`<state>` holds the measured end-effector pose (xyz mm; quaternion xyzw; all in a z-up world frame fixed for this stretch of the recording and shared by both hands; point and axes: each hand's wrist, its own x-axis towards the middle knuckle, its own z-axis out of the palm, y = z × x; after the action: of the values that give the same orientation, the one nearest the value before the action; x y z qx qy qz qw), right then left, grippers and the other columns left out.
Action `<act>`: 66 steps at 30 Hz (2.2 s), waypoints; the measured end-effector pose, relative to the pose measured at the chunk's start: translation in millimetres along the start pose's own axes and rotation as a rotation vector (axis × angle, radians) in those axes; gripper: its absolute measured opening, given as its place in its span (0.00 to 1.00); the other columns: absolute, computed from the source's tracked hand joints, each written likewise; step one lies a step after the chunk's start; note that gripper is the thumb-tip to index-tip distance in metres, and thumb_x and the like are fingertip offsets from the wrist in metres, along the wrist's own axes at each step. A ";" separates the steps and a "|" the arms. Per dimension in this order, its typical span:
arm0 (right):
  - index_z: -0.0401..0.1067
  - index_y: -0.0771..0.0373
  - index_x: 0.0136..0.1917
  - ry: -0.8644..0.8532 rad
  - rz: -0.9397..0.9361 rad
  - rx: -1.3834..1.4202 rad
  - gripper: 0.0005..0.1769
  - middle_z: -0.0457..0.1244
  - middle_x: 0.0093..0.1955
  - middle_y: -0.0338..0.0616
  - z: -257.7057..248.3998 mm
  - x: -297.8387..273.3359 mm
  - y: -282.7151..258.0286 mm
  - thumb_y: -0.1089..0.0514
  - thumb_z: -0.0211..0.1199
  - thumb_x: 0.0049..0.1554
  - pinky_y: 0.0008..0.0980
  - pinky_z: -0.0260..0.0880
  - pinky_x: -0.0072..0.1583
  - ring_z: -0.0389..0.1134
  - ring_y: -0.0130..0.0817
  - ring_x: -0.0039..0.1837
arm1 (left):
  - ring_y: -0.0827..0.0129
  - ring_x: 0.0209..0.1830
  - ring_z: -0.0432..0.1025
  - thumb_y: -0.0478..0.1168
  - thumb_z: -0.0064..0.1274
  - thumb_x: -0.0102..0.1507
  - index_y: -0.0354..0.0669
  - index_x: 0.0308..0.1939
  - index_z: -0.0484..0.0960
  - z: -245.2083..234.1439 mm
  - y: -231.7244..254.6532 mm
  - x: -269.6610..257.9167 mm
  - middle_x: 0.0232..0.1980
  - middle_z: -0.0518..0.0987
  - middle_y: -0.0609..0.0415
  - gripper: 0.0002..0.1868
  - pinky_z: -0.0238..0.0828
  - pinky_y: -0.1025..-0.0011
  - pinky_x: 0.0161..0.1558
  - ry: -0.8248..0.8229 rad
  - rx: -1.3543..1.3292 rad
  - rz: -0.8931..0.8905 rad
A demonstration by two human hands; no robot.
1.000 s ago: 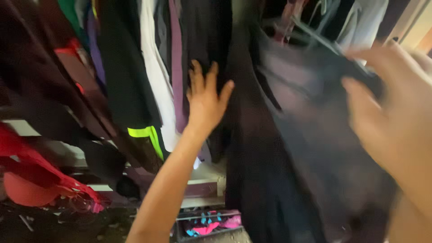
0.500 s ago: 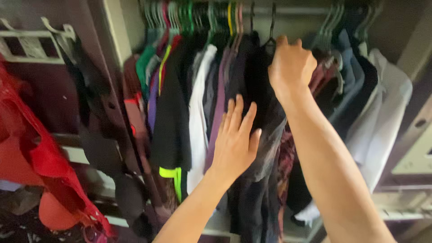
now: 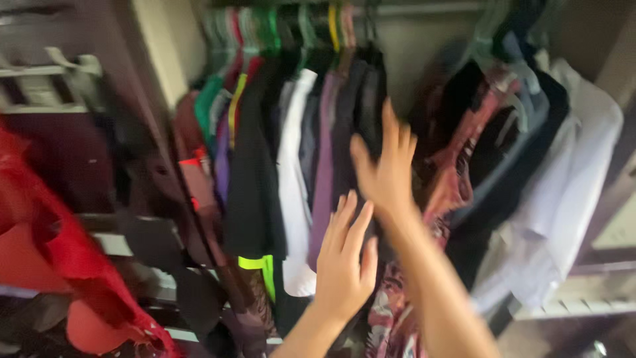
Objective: The person picks up various garments from a pile, folds them, places them on hangers, and hangs them in a wardrobe. The person handles a dark shirt, a red polo, a light-colored top, and a dark hoodie, placing each on a hanger and into the closet.
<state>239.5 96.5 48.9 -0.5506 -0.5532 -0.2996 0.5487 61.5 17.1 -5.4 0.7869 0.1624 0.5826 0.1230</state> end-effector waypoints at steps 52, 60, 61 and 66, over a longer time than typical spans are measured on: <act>0.78 0.52 0.52 -0.223 1.245 -1.684 0.17 0.66 0.62 0.32 -611.6 -459.3 -148.7 0.53 0.67 0.47 0.44 0.58 0.69 0.59 0.37 0.69 | 0.43 0.77 0.58 0.35 0.54 0.61 0.43 0.69 0.72 248.6 432.3 -339.0 0.74 0.66 0.38 0.30 0.51 0.40 0.74 -1.031 -0.962 0.485; 0.80 0.50 0.52 -0.025 1.323 -1.387 0.18 0.67 0.56 0.32 -625.9 -440.5 -142.1 0.46 0.68 0.48 0.49 0.57 0.62 0.61 0.41 0.62 | 0.46 0.46 0.75 0.46 0.59 0.59 0.45 0.60 0.75 350.0 429.8 -346.1 0.51 0.79 0.39 0.26 0.73 0.52 0.48 -1.200 -0.711 0.405; 0.79 0.50 0.55 0.065 1.377 -1.303 0.19 0.67 0.57 0.33 -626.6 -437.1 -138.5 0.46 0.67 0.50 0.47 0.60 0.61 0.62 0.40 0.61 | 0.50 0.42 0.79 0.47 0.58 0.63 0.49 0.55 0.79 356.0 425.9 -349.9 0.42 0.84 0.45 0.17 0.75 0.54 0.46 -1.300 -0.659 0.421; 0.73 0.55 0.65 0.309 1.217 -1.150 0.25 0.65 0.62 0.44 -630.2 -430.9 -92.9 0.50 0.67 0.55 0.46 0.66 0.63 0.64 0.48 0.63 | 0.53 0.35 0.79 0.45 0.59 0.56 0.52 0.39 0.85 349.9 396.1 -367.6 0.35 0.83 0.49 0.10 0.75 0.55 0.36 -1.585 -0.880 0.733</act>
<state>237.2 -633.8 -192.0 -0.8981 0.1585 -0.2585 0.3186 342.0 -494.2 -277.9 0.8360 -0.4538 -0.1045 0.2903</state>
